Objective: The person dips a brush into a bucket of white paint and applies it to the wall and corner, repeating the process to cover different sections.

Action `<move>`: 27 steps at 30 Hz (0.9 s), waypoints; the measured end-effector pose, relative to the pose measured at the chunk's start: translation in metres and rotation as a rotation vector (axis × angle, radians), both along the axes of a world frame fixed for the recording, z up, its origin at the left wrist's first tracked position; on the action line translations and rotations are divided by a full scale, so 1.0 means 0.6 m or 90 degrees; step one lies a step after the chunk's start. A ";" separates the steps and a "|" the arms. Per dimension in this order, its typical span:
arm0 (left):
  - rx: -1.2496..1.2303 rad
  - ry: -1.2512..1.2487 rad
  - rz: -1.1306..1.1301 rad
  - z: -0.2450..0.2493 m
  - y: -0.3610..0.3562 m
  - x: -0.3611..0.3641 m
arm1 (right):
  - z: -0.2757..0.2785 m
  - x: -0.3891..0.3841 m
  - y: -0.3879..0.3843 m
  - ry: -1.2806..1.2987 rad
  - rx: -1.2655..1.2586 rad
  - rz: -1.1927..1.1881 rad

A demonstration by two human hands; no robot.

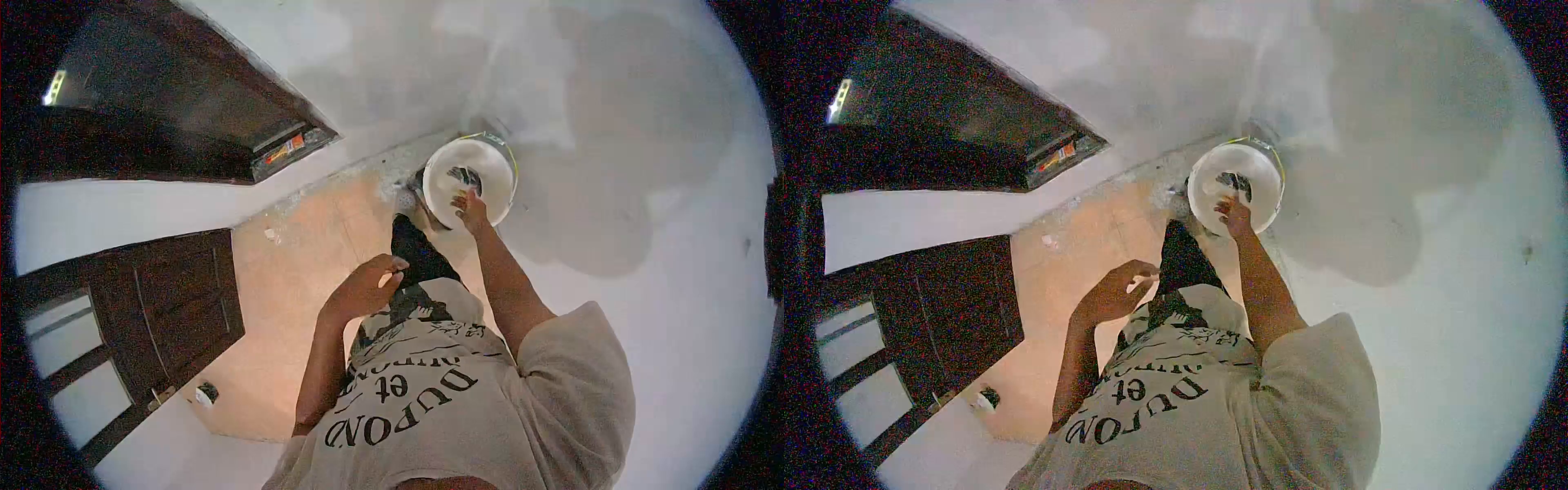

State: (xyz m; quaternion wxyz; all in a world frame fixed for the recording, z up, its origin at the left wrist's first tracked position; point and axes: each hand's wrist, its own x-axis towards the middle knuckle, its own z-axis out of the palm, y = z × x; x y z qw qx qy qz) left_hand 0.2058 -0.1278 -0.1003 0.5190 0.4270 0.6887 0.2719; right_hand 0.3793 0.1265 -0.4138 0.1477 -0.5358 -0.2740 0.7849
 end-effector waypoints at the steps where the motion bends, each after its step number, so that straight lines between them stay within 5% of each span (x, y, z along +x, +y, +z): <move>1: 0.004 -0.016 0.016 0.001 -0.012 0.010 | -0.011 0.012 -0.004 0.055 -0.019 -0.070; 4: 0.031 0.016 -0.003 0.017 -0.024 0.022 | -0.052 0.063 -0.016 0.213 0.016 -0.184; 7: 0.064 0.054 -0.008 0.043 -0.021 0.023 | 0.070 0.077 -0.036 0.177 -0.060 -0.248; 15: 0.157 0.095 -0.038 0.120 -0.016 0.045 | 0.244 0.068 -0.054 0.340 0.006 -0.152; 17: 0.210 0.086 -0.035 0.136 -0.017 0.045 | 0.254 0.055 -0.032 0.565 -0.008 -0.098; 21: 0.203 0.059 0.002 0.164 -0.021 0.028 | 0.367 -0.018 -0.007 0.501 0.091 -0.216; 27: 0.302 0.133 -0.016 0.208 -0.033 0.002 | 0.577 -0.055 0.017 0.505 0.294 -0.147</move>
